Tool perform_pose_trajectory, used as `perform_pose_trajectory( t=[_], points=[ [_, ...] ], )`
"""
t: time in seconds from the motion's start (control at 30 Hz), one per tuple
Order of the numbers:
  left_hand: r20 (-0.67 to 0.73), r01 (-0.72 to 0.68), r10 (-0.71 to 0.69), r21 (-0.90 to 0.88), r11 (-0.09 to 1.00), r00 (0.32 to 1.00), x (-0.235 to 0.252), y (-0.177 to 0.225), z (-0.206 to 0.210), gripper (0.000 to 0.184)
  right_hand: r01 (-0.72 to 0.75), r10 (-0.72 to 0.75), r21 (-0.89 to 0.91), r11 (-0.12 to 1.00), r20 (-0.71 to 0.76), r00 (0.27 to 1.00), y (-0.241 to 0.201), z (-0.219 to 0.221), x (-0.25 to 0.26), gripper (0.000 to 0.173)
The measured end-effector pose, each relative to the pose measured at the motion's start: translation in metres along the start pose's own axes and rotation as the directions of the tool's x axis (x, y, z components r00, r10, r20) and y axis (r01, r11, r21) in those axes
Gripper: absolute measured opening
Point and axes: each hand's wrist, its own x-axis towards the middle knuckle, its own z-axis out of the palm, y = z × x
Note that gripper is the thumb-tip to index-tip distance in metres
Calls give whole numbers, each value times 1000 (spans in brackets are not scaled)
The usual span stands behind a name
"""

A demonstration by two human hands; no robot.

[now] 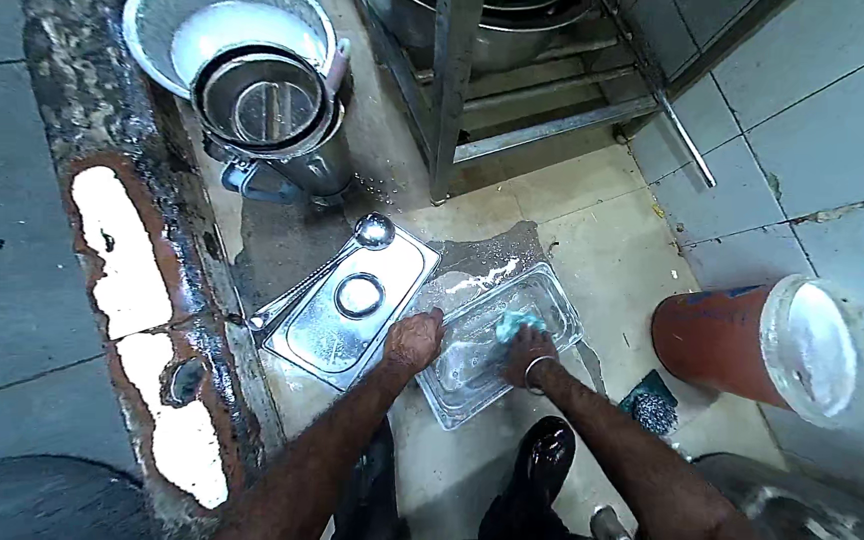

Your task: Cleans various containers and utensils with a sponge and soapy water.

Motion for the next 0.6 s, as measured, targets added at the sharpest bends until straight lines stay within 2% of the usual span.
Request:
perform_pose_trajectory(
  t=[0.07,0.17,0.3,0.4,0.5,0.6],
  points=[
    [-1,-26,26,-1,1000,1000,1,-2,-1,36,-101,106,57,993,-85,991,16,-2,19,108],
    [3,-63,63,-21,998,998,3,-6,1,35,-137,150,108,985,-132,980,8,2,38,124],
    [6,-97,97,-39,995,995,5,-6,-1,35,-29,89,219,975,-272,958,-3,1,59,125],
    [7,-79,79,-28,996,997,2,-10,1,35,-13,65,201,979,-252,966,-13,-3,63,124],
    [-6,-32,32,-18,999,999,2,-6,0,33,110,-83,116,987,-218,972,-26,3,44,120],
    [-7,5,-5,-22,1000,1000,3,-4,1,33,280,-275,21,960,-126,953,-55,22,24,112]
  ],
)
